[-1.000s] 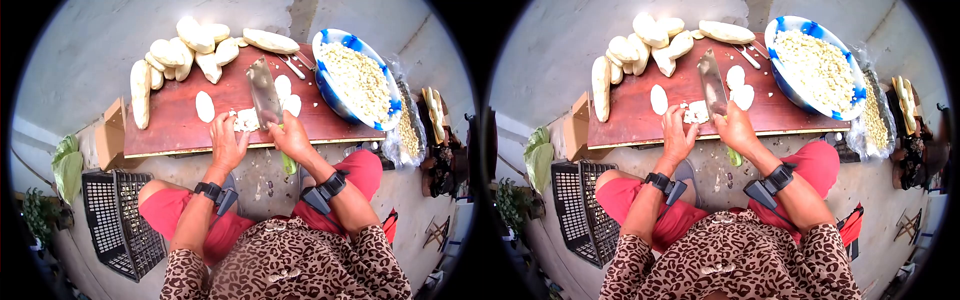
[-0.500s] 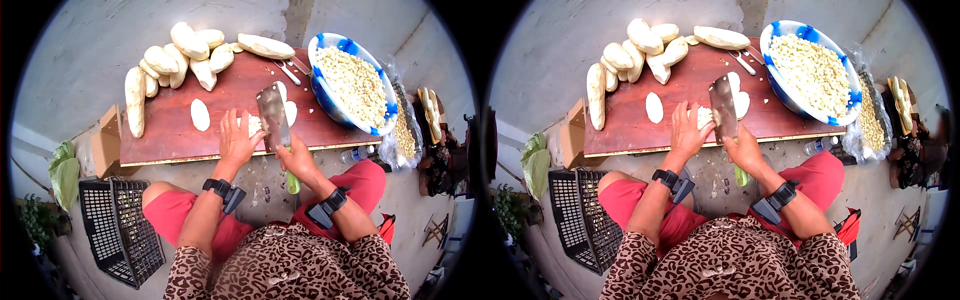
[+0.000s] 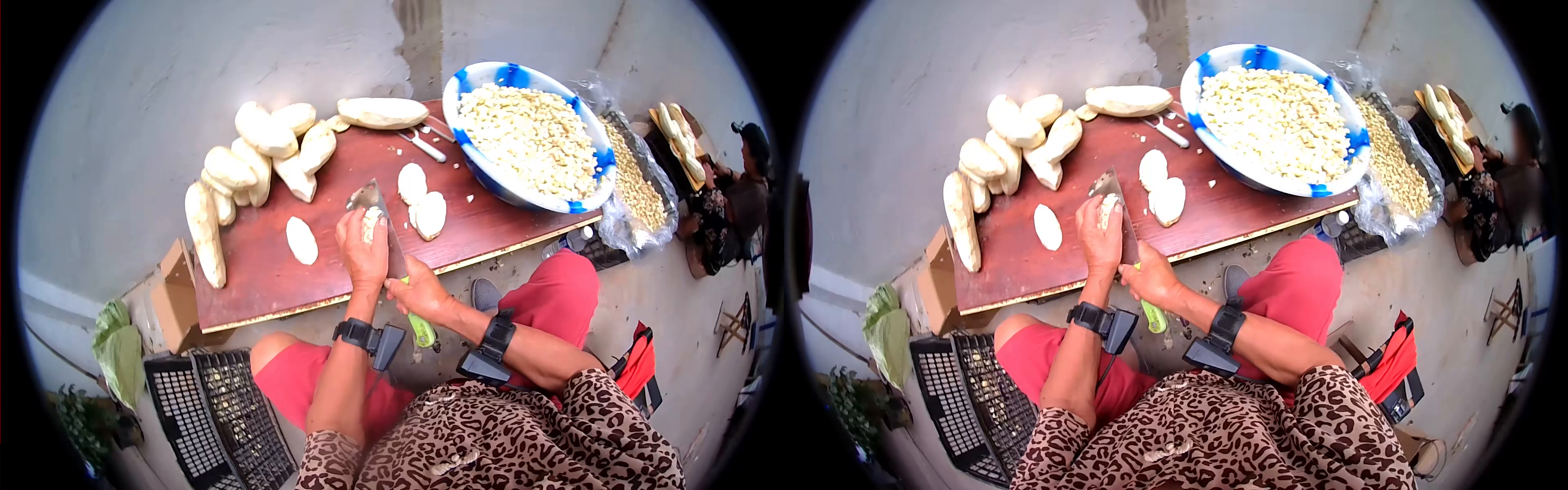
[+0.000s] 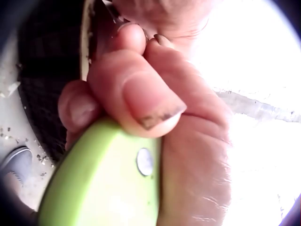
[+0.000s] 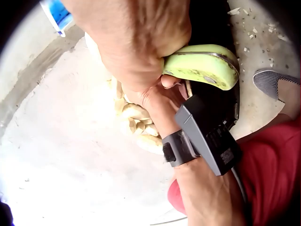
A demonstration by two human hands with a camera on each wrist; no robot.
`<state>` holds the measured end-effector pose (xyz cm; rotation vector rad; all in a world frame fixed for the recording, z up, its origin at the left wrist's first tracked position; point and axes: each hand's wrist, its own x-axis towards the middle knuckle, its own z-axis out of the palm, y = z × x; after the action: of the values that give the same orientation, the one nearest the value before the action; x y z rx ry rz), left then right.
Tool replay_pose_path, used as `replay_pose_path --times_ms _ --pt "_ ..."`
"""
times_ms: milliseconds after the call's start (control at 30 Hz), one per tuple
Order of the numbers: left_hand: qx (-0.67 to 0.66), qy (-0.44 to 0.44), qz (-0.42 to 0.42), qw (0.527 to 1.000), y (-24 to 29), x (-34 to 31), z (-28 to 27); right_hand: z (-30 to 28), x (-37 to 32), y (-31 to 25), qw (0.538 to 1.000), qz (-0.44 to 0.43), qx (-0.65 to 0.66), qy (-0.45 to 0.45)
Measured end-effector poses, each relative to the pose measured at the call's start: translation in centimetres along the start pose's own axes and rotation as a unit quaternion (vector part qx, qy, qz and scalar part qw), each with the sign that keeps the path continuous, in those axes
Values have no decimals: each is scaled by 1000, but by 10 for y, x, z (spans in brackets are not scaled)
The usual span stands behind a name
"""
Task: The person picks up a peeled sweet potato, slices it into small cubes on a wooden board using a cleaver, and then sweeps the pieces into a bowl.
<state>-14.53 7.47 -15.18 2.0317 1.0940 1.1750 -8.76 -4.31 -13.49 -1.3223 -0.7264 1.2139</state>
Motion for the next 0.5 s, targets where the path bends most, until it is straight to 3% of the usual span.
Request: replay_pose_path --times_ms 100,233,267,367,433,500 --pt "-42 -6 30 999 29 15 2 -10 -13 -26 998 1 -66 25" --pt "-125 8 123 985 92 42 12 -30 -28 -65 949 -204 -195 142" --pt "-143 4 146 979 111 49 18 -37 -35 -80 942 -202 -209 167" --pt "-211 -32 212 954 171 69 42 -61 -57 -119 908 -244 -232 249" --pt "-283 -56 248 925 201 79 72 -81 -62 -130 873 -323 -201 305" --pt "-270 -84 241 928 218 90 106 -102 -68 -138 851 -318 -203 366"
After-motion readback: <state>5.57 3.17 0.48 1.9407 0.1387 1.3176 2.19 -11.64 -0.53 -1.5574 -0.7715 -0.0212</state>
